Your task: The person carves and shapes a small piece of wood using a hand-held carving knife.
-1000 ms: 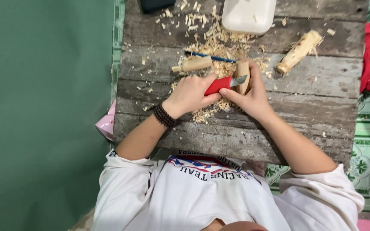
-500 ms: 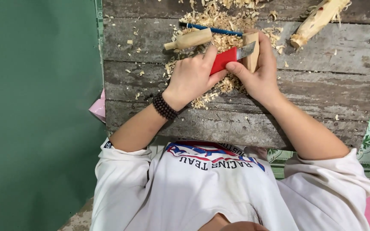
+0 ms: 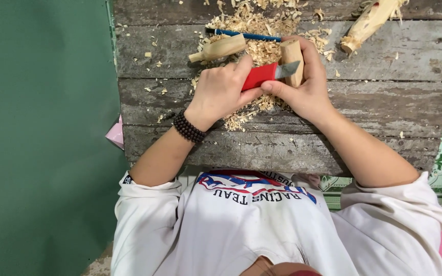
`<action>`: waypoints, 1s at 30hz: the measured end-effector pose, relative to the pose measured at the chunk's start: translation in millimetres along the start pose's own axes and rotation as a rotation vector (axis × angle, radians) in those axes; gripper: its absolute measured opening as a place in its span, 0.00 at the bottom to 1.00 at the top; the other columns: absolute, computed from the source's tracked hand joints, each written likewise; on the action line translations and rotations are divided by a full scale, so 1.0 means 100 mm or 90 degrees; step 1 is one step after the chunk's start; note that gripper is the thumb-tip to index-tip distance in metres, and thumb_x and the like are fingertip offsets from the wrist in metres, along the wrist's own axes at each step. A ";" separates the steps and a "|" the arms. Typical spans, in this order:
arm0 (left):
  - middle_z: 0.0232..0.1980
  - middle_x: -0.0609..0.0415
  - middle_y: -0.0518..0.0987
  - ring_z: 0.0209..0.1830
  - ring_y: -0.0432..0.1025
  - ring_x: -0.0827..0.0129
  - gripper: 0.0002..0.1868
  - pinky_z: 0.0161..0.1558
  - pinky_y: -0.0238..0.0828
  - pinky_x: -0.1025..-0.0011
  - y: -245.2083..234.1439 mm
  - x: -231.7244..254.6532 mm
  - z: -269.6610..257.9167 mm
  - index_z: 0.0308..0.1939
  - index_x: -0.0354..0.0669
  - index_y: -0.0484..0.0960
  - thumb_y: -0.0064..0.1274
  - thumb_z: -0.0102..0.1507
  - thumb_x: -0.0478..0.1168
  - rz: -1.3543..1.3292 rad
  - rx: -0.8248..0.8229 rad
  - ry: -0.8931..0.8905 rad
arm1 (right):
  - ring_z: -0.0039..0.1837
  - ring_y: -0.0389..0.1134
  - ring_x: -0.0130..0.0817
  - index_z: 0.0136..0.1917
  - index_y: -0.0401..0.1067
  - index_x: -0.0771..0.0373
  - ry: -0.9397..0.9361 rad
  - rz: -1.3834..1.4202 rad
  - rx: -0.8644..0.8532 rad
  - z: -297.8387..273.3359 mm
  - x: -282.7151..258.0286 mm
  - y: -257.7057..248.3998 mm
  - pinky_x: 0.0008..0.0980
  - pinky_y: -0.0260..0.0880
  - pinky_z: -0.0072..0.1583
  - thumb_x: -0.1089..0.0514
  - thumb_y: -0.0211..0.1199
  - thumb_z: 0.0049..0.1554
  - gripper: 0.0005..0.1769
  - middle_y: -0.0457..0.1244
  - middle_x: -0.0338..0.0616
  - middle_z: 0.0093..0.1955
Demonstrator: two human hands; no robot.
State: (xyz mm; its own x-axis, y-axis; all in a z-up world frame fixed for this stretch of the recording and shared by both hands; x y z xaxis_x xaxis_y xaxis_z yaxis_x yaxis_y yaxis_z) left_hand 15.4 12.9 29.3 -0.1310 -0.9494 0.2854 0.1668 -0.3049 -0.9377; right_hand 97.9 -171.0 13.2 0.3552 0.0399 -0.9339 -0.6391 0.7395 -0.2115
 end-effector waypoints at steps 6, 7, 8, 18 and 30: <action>0.26 0.49 0.81 0.14 0.73 0.63 0.31 0.15 0.68 0.68 0.05 0.02 -0.01 0.54 0.31 0.72 0.64 0.63 0.55 0.029 0.000 -0.046 | 0.57 0.64 0.40 0.73 0.53 0.64 0.012 -0.005 0.019 0.02 -0.01 0.03 0.38 0.68 0.59 0.61 0.71 0.62 0.35 0.58 0.51 0.60; 0.26 0.49 0.81 0.14 0.73 0.63 0.31 0.15 0.68 0.68 0.02 0.01 -0.01 0.54 0.31 0.72 0.64 0.63 0.55 0.030 0.000 -0.047 | 0.57 0.64 0.40 0.73 0.53 0.64 0.011 -0.004 0.018 0.02 0.00 0.03 0.38 0.68 0.59 0.61 0.71 0.62 0.35 0.58 0.51 0.60; 0.27 0.50 0.81 0.15 0.74 0.62 0.30 0.16 0.69 0.66 -0.01 0.01 -0.02 0.53 0.32 0.72 0.63 0.64 0.55 0.000 -0.004 -0.027 | 0.57 0.64 0.42 0.73 0.53 0.64 0.002 0.001 0.007 0.03 0.00 0.03 0.40 0.69 0.59 0.61 0.72 0.61 0.36 0.58 0.52 0.62; 0.25 0.51 0.79 0.13 0.73 0.62 0.31 0.15 0.69 0.65 0.05 0.01 -0.04 0.53 0.39 0.73 0.65 0.62 0.59 0.071 -0.018 -0.069 | 0.54 0.66 0.40 0.72 0.53 0.69 0.019 -0.026 0.010 0.03 -0.04 0.05 0.36 0.69 0.58 0.66 0.72 0.61 0.35 0.61 0.52 0.58; 0.24 0.49 0.80 0.13 0.73 0.61 0.28 0.15 0.69 0.64 0.03 0.00 -0.03 0.52 0.37 0.72 0.61 0.65 0.57 0.028 -0.019 -0.081 | 0.52 0.65 0.38 0.69 0.54 0.69 0.010 -0.027 0.029 0.05 -0.09 0.10 0.35 0.69 0.55 0.65 0.69 0.64 0.29 0.61 0.50 0.54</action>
State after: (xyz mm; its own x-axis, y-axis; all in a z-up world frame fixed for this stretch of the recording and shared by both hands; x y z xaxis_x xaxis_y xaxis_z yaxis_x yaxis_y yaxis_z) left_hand 13.3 12.1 26.2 0.0004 -0.9641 0.2654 0.1402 -0.2627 -0.9546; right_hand 92.2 -160.6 20.9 0.3702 -0.0019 -0.9290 -0.5915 0.7706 -0.2372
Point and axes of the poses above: each hand's wrist, its own z-axis towards the middle knuckle, its own y-axis out of the palm, x = y × z, the point moved 2 cm from there along z, towards the middle knuckle
